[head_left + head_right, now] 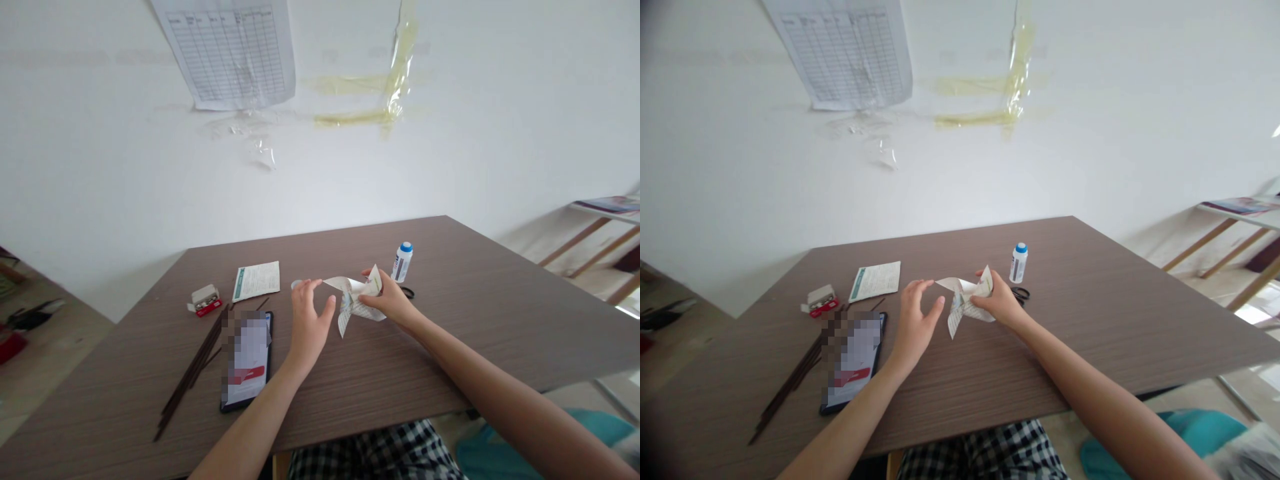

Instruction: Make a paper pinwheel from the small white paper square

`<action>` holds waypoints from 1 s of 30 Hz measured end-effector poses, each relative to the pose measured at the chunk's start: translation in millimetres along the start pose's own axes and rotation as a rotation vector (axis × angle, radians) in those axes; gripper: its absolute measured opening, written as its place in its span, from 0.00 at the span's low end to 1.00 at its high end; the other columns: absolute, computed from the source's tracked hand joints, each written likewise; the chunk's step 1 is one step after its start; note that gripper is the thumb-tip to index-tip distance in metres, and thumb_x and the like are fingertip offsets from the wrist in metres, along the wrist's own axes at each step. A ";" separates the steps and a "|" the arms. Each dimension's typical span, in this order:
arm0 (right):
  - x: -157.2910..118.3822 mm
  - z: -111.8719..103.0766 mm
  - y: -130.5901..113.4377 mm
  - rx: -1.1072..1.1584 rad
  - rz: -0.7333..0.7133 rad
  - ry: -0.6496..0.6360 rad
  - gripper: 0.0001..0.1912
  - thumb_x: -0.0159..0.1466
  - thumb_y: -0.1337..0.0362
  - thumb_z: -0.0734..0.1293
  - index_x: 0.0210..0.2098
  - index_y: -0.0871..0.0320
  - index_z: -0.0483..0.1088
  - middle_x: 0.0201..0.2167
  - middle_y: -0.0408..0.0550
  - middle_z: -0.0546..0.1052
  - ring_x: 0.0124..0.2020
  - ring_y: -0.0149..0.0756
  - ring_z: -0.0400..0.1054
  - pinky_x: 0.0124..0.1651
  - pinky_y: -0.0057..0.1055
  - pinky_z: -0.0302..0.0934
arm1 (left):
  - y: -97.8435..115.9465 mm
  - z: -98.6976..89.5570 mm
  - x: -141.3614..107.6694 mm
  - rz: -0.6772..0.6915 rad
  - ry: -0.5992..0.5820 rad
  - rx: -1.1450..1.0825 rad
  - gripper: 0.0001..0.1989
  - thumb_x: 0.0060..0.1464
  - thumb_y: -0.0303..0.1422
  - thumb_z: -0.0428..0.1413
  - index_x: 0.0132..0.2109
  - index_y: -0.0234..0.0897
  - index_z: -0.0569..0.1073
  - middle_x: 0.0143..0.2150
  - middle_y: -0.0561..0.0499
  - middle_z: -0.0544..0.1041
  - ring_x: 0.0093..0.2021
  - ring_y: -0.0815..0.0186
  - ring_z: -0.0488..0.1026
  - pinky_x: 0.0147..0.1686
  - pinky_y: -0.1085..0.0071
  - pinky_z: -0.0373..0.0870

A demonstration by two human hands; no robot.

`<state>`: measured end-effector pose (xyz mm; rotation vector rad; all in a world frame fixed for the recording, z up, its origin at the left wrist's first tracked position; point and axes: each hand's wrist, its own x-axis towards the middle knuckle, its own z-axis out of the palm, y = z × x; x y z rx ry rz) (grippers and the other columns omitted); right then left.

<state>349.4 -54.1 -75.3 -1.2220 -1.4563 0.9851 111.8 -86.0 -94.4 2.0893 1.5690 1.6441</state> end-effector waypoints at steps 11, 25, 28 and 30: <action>-3.0 -1.0 -2.1 -0.026 -0.018 -0.113 0.31 0.57 0.59 0.84 0.57 0.52 0.77 0.37 0.42 0.84 0.40 0.45 0.80 0.42 0.36 0.73 | -1.2 -7.0 4.2 -0.112 0.014 0.026 0.20 0.71 0.36 0.65 0.66 0.43 0.76 0.64 0.39 0.79 0.68 0.47 0.79 0.73 0.40 0.76; 0.6 0.6 4.9 0.005 0.025 -0.102 0.24 0.53 0.64 0.81 0.48 0.52 0.77 0.33 0.38 0.81 0.36 0.42 0.76 0.41 0.35 0.69 | 0.8 -8.7 2.5 -0.062 -0.024 0.041 0.18 0.73 0.35 0.64 0.66 0.44 0.76 0.64 0.39 0.79 0.69 0.47 0.78 0.73 0.40 0.76; 1.0 -0.5 5.3 -0.030 0.039 -0.083 0.24 0.50 0.67 0.80 0.46 0.51 0.75 0.34 0.37 0.81 0.36 0.41 0.76 0.40 0.35 0.68 | 0.2 -8.4 2.9 -0.061 -0.024 0.040 0.17 0.72 0.35 0.63 0.65 0.43 0.76 0.63 0.38 0.80 0.69 0.46 0.79 0.73 0.39 0.76; 0.8 -0.3 5.4 -0.081 0.037 -0.076 0.24 0.50 0.68 0.81 0.45 0.51 0.74 0.35 0.38 0.82 0.37 0.43 0.77 0.41 0.35 0.69 | 0.1 -8.3 3.4 -0.056 -0.027 0.044 0.17 0.72 0.34 0.63 0.65 0.43 0.77 0.63 0.38 0.80 0.69 0.46 0.79 0.73 0.38 0.76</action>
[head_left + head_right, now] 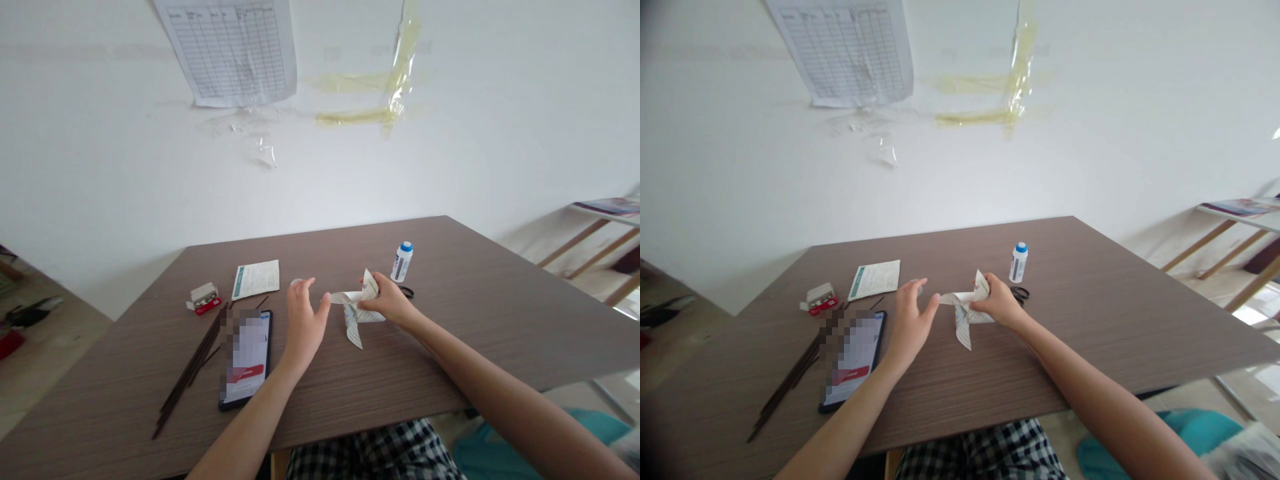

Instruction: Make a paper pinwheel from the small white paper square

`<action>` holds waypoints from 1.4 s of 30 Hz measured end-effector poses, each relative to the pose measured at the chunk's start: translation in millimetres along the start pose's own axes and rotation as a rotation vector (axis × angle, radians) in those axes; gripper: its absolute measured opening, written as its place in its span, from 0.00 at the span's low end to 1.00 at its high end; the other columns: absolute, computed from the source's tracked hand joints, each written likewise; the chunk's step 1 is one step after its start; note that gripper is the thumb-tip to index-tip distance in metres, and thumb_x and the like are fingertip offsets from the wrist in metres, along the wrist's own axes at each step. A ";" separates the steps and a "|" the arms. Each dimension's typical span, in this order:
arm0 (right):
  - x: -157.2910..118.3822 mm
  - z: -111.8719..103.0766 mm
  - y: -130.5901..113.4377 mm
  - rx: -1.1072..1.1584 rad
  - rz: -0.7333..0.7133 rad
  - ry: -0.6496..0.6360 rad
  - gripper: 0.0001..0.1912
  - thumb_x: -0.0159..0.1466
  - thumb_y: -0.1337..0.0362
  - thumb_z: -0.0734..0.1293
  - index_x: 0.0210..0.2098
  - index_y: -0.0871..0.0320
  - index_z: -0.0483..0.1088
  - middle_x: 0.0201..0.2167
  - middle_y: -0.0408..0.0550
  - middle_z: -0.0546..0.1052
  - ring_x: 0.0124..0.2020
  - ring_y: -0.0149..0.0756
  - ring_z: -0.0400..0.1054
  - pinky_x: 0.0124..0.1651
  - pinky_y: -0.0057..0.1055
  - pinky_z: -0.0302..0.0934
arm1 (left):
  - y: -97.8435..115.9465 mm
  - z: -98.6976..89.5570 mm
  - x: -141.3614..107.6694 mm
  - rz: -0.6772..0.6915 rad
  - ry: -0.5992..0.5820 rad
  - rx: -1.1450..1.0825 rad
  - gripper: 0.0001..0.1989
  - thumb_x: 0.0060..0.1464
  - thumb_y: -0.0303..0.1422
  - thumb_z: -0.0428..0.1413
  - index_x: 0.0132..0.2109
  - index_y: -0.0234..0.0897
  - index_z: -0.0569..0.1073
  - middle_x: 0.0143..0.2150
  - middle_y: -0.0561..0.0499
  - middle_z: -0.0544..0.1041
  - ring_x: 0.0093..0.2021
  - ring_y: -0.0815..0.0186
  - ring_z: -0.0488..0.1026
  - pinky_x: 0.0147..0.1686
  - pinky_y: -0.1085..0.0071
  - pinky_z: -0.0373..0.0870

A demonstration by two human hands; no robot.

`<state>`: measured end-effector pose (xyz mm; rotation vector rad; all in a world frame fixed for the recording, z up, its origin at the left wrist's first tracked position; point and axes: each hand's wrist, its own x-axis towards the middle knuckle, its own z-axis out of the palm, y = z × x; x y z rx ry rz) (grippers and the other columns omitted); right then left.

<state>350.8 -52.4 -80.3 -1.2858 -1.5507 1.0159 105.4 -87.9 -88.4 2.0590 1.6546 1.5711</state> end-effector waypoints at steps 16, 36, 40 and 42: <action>-2.7 2.4 -3.1 -0.374 -0.164 -0.075 0.25 0.56 0.66 0.86 0.51 0.51 0.81 0.46 0.49 0.88 0.53 0.60 0.84 0.62 0.52 0.71 | 16.3 -12.6 3.0 -0.048 -0.279 0.223 0.22 0.67 0.22 0.65 0.63 0.45 0.82 0.55 0.43 0.88 0.60 0.46 0.85 0.64 0.45 0.79; -5.0 -16.7 -5.7 -0.508 -0.301 -0.043 0.13 0.64 0.65 0.81 0.47 0.50 0.80 0.51 0.53 0.87 0.60 0.59 0.81 0.67 0.54 0.71 | 27.8 -22.6 5.5 -0.052 -0.368 0.422 0.25 0.65 0.19 0.64 0.64 0.45 0.84 0.47 0.43 0.91 0.58 0.41 0.87 0.72 0.32 0.70; -7.8 -11.5 -7.4 -0.585 -0.198 -0.087 0.18 0.64 0.63 0.83 0.50 0.50 0.79 0.46 0.50 0.89 0.57 0.59 0.83 0.64 0.53 0.70 | 29.4 -27.6 9.5 -0.049 -0.391 0.415 0.22 0.65 0.21 0.66 0.62 0.46 0.85 0.49 0.44 0.91 0.59 0.42 0.87 0.72 0.35 0.71; -8.9 -6.1 -9.4 -0.612 -0.166 -0.095 0.19 0.66 0.61 0.82 0.54 0.51 0.77 0.46 0.50 0.89 0.58 0.58 0.83 0.66 0.53 0.68 | 33.2 -30.7 13.0 -0.069 -0.431 0.407 0.22 0.66 0.22 0.67 0.63 0.46 0.85 0.52 0.44 0.92 0.61 0.43 0.86 0.73 0.35 0.71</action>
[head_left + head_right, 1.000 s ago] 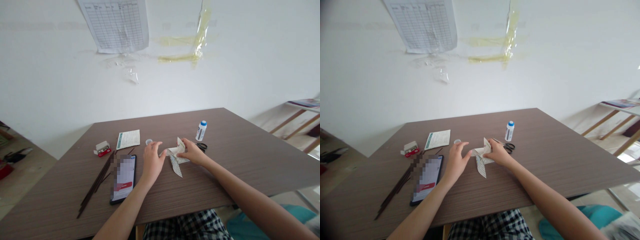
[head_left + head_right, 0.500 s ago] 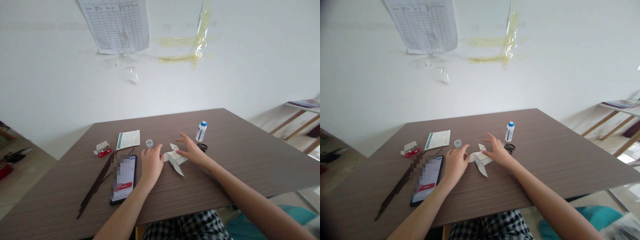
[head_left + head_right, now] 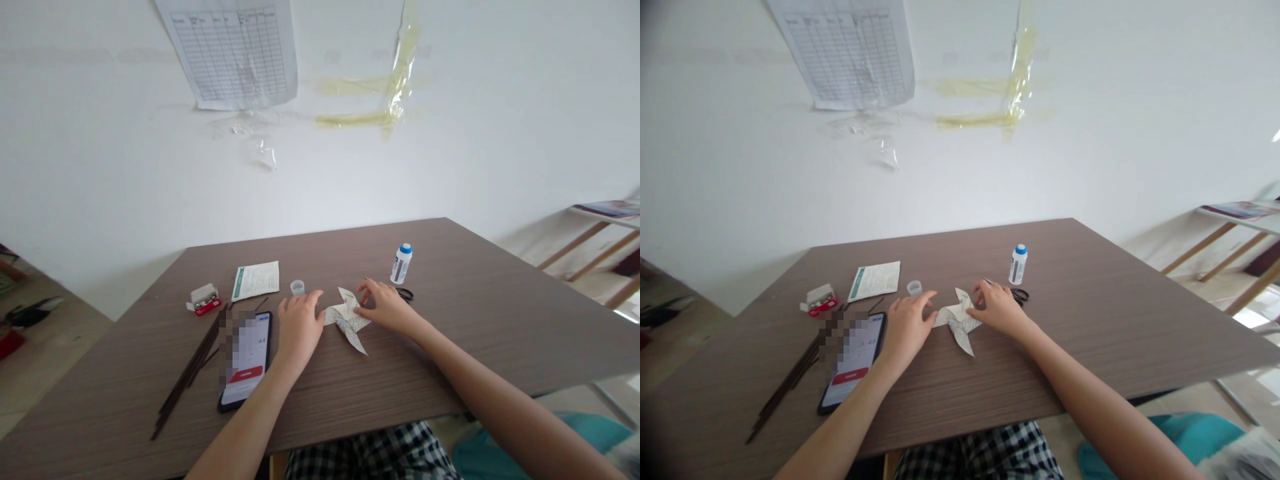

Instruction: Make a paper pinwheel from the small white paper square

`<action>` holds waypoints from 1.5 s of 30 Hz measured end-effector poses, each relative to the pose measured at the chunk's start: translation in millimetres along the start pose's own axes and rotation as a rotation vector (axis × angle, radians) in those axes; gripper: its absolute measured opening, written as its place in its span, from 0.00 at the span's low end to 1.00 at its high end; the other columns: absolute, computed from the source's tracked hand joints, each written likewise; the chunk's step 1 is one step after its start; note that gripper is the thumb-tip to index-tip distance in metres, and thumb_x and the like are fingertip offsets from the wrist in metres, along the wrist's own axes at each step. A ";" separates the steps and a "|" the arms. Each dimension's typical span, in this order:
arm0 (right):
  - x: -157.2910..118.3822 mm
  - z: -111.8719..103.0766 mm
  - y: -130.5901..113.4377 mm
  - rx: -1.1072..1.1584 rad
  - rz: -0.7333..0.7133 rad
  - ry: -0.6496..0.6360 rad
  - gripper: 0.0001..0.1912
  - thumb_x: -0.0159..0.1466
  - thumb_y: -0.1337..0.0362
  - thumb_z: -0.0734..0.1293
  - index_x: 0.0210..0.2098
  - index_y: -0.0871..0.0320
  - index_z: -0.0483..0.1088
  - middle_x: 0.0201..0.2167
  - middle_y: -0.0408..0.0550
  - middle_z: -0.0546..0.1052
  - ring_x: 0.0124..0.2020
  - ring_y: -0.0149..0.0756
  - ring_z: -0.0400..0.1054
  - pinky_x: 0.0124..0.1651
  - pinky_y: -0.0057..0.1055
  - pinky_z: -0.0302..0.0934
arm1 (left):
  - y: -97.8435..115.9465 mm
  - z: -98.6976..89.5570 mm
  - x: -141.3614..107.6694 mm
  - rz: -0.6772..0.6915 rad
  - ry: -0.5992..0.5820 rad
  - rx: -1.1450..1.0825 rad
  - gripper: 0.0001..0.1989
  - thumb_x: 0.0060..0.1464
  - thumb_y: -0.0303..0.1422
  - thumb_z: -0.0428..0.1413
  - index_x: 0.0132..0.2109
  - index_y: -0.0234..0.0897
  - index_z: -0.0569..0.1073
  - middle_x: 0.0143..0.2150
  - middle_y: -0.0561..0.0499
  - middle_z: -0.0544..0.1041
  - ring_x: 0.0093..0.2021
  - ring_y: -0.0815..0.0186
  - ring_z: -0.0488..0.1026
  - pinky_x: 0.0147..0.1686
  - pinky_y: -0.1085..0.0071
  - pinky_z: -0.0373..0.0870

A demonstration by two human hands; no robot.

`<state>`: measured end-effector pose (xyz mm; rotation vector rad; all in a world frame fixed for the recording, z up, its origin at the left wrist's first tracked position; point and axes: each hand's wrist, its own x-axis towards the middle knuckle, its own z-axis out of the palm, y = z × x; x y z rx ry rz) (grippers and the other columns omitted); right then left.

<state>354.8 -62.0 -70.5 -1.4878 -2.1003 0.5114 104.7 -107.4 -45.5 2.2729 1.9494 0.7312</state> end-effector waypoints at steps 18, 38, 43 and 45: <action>5.2 15.4 -19.1 -0.065 0.094 -0.053 0.31 0.66 0.63 0.80 0.68 0.53 0.75 0.54 0.53 0.88 0.68 0.60 0.76 0.74 0.56 0.59 | 19.9 -13.5 1.5 -0.065 -0.282 0.067 0.29 0.72 0.24 0.67 0.75 0.44 0.79 0.56 0.45 0.91 0.69 0.47 0.83 0.79 0.43 0.65; 10.3 17.3 -15.5 -0.103 0.146 -0.090 0.41 0.67 0.62 0.81 0.77 0.51 0.72 0.58 0.54 0.85 0.69 0.59 0.73 0.74 0.56 0.60 | 17.8 -8.2 -0.1 -0.060 -0.254 0.132 0.31 0.71 0.27 0.68 0.77 0.44 0.76 0.68 0.40 0.86 0.75 0.45 0.78 0.77 0.47 0.69; 12.2 18.0 -11.4 -0.064 0.150 -0.077 0.39 0.67 0.61 0.80 0.76 0.52 0.73 0.57 0.54 0.86 0.69 0.59 0.75 0.75 0.56 0.60 | 15.1 -5.9 -0.4 -0.052 -0.235 0.137 0.31 0.70 0.27 0.68 0.76 0.47 0.77 0.69 0.41 0.86 0.75 0.44 0.78 0.77 0.45 0.69; 13.1 18.7 -9.9 -0.042 0.154 -0.065 0.39 0.67 0.61 0.80 0.76 0.52 0.73 0.57 0.54 0.87 0.68 0.58 0.76 0.75 0.55 0.61 | 14.3 -5.6 -0.5 -0.049 -0.235 0.140 0.31 0.71 0.27 0.68 0.76 0.47 0.77 0.69 0.41 0.86 0.75 0.44 0.78 0.77 0.45 0.69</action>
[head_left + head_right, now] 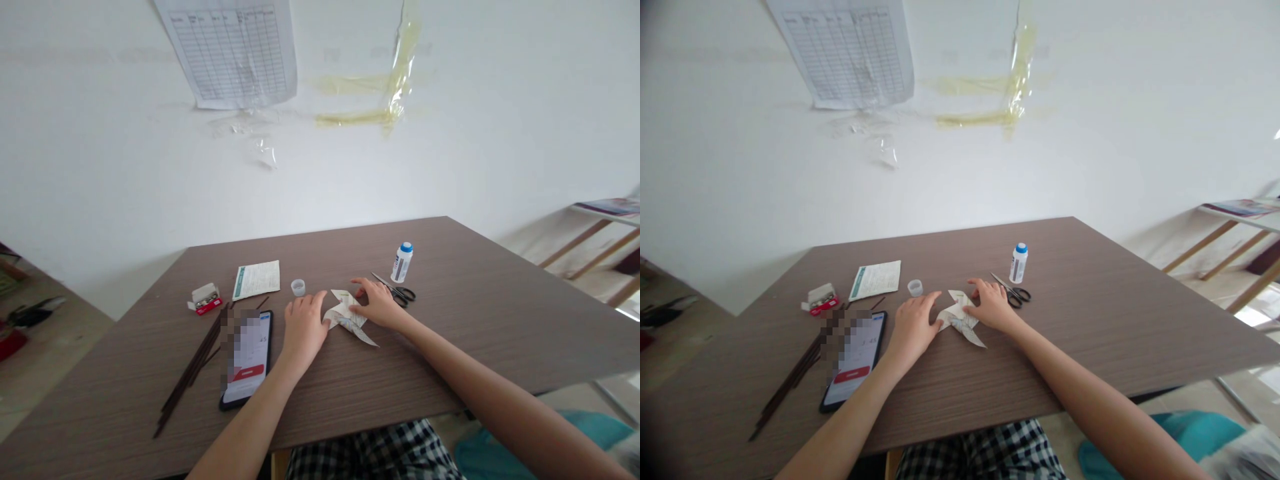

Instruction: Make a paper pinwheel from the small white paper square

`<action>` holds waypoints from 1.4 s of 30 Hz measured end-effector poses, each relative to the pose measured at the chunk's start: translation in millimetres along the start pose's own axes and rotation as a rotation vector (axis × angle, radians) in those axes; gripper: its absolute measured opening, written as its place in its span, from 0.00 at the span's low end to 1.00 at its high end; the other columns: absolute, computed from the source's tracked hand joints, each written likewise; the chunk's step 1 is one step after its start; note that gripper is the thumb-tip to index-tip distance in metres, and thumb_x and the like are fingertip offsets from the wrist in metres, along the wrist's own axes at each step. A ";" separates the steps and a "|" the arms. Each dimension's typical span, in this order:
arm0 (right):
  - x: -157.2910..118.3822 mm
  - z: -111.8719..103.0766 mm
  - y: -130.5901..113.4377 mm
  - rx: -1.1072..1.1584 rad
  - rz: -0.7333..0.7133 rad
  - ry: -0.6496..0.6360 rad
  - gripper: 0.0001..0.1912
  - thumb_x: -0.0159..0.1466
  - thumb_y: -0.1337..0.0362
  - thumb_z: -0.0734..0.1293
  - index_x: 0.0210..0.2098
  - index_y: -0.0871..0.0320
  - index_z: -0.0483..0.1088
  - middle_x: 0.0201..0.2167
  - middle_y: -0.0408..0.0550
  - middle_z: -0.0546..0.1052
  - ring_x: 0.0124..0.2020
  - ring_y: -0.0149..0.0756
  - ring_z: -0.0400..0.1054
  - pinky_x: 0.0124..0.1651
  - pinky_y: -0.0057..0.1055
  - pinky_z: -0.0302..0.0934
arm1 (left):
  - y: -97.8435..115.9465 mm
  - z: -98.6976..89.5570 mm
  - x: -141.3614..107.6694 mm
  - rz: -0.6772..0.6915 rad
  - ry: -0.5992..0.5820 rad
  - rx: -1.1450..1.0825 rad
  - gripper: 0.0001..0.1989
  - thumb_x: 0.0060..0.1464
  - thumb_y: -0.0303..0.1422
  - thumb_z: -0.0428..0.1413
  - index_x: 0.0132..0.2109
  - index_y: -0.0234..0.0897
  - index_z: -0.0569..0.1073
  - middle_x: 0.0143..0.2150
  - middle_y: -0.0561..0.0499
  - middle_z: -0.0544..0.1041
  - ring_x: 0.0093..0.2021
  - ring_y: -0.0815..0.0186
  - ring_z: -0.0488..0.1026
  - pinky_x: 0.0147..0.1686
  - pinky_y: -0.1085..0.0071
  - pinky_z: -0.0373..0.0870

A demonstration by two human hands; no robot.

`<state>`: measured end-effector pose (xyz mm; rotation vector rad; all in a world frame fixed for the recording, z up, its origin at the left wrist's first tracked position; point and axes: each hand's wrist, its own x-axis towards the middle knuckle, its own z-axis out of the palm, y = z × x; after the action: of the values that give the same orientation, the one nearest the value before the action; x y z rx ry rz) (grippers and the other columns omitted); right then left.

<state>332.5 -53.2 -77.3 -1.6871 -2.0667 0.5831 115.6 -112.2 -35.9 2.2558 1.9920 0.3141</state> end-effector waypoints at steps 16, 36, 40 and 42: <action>-0.8 -3.4 -12.5 -0.101 0.035 -0.066 0.46 0.69 0.57 0.80 0.83 0.48 0.67 0.63 0.57 0.82 0.71 0.64 0.69 0.76 0.56 0.56 | 0.2 -1.4 -1.7 0.001 -0.009 0.004 0.31 0.71 0.28 0.68 0.76 0.45 0.76 0.70 0.39 0.85 0.75 0.43 0.77 0.77 0.45 0.68; -0.4 -1.3 9.6 0.050 -0.103 0.038 0.32 0.73 0.59 0.77 0.75 0.53 0.76 0.65 0.57 0.85 0.70 0.56 0.77 0.76 0.53 0.63 | -2.1 2.9 -3.0 0.002 0.023 0.024 0.31 0.71 0.29 0.67 0.77 0.46 0.76 0.69 0.40 0.85 0.74 0.43 0.77 0.77 0.44 0.68; -4.1 3.7 7.9 -0.011 -0.093 0.025 0.36 0.72 0.57 0.78 0.78 0.51 0.74 0.73 0.58 0.80 0.78 0.60 0.69 0.80 0.55 0.58 | -2.5 3.5 -2.8 0.005 0.026 0.023 0.30 0.71 0.29 0.67 0.76 0.48 0.76 0.69 0.41 0.85 0.73 0.44 0.77 0.76 0.45 0.68; -6.0 5.4 4.9 -0.047 -0.071 0.014 0.39 0.71 0.56 0.78 0.79 0.50 0.73 0.75 0.58 0.78 0.79 0.61 0.66 0.81 0.56 0.56 | -2.4 3.5 -2.8 0.004 0.019 0.020 0.30 0.71 0.29 0.66 0.77 0.46 0.76 0.69 0.40 0.84 0.74 0.44 0.77 0.77 0.45 0.68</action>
<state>334.6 -58.5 -84.8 -1.6308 -2.1373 0.5024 113.7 -114.4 -40.1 2.2777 2.0089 0.3184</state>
